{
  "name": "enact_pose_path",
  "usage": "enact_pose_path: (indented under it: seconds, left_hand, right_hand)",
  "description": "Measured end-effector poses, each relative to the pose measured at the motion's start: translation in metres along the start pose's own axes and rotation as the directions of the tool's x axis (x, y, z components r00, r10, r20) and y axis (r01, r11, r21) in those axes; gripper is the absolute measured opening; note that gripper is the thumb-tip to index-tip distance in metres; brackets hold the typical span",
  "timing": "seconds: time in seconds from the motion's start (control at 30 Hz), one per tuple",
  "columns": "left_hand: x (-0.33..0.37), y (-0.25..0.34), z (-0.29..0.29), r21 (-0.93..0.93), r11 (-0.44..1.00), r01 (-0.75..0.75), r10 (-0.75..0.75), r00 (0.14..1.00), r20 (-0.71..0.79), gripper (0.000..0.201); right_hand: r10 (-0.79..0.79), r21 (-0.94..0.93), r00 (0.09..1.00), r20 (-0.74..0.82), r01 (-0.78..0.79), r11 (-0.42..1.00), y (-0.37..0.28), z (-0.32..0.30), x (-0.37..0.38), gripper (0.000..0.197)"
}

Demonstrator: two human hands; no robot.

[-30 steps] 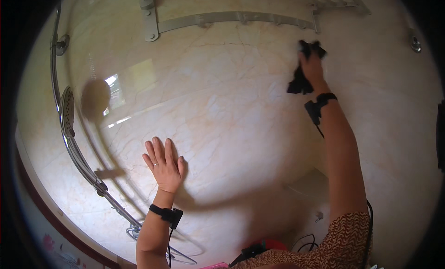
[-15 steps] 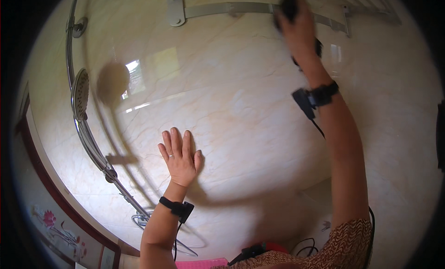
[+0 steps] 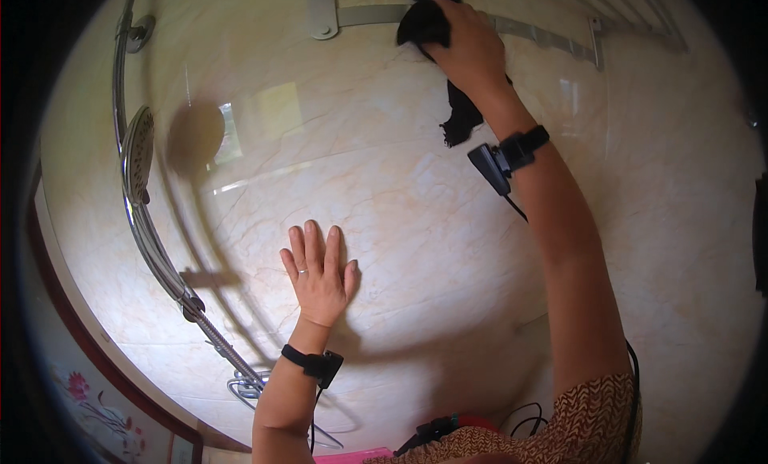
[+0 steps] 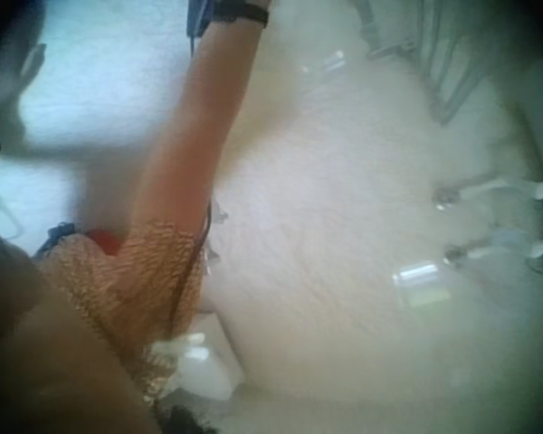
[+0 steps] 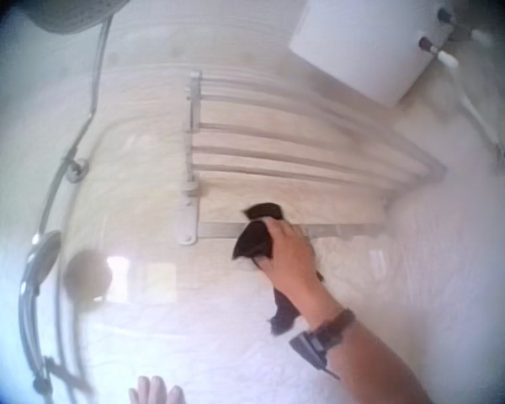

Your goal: The person wipes the tiled walls and fixtures of a bathroom using a black cloth. They clean the shower area, including the shower head and pipe, and then move to wipe the window frame and glass.

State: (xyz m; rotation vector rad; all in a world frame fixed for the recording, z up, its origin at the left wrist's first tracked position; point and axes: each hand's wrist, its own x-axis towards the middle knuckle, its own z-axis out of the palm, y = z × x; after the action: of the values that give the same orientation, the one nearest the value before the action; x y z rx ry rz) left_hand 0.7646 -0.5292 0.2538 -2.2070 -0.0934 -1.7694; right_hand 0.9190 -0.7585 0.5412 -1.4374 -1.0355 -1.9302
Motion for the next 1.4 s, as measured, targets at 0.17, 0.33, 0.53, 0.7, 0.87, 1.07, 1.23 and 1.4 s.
enact_pose_path:
  seconds: [0.17,0.33,0.53,0.7,0.87,1.07,1.23,1.4]
  left_hand:
    - [-0.003,-0.004,-0.003,0.000,1.000,0.011,-0.011,1.000,0.000,0.063]
    - [0.000,-0.002,-0.002,-0.028,1.000,-0.004,0.003,1.000,-0.024,0.062]
    - [-0.004,-0.008,-0.003,-0.012,1.000,-0.015,0.015,1.000,0.000,0.062]
    - [-0.005,-0.005,0.000,-0.045,0.999,-0.011,0.011,1.000,0.003,0.064]
    - [-0.006,-0.014,-0.004,-0.008,1.000,-0.006,0.006,1.000,-0.001,0.065]
    - [-0.004,-0.008,0.003,-0.046,0.999,-0.023,0.022,1.000,-0.007,0.065]
    - [-0.005,-0.014,0.002,-0.059,0.997,-0.040,0.039,0.999,-0.022,0.064]
    - [-0.008,-0.015,0.003,-0.115,0.992,-0.044,0.043,0.999,-0.013,0.057]
  right_hand:
    - [0.032,-0.027,0.995,-0.098,-0.034,0.999,-0.007,0.016,-0.040,0.055]
    - [0.255,0.280,0.964,-0.072,-0.226,0.933,0.008,0.016,-0.006,0.056]
    - [0.125,0.420,0.970,-0.209,-0.026,0.907,-0.070,-0.014,0.028,0.057]
    - [-0.083,-0.037,0.990,0.116,0.088,0.995,-0.115,0.046,-0.014,0.064]
    - [-0.068,-0.076,0.983,0.169,0.082,0.994,-0.127,0.062,0.025,0.062]
    - [0.109,-0.112,0.991,0.083,-0.100,0.989,-0.136,0.062,0.048,0.063]
    - [0.040,-0.116,0.996,0.077,-0.031,0.993,-0.124,0.063,0.049,0.065]
    - [0.216,-0.104,0.976,0.000,-0.215,0.971,-0.114,0.065,0.026,0.062]
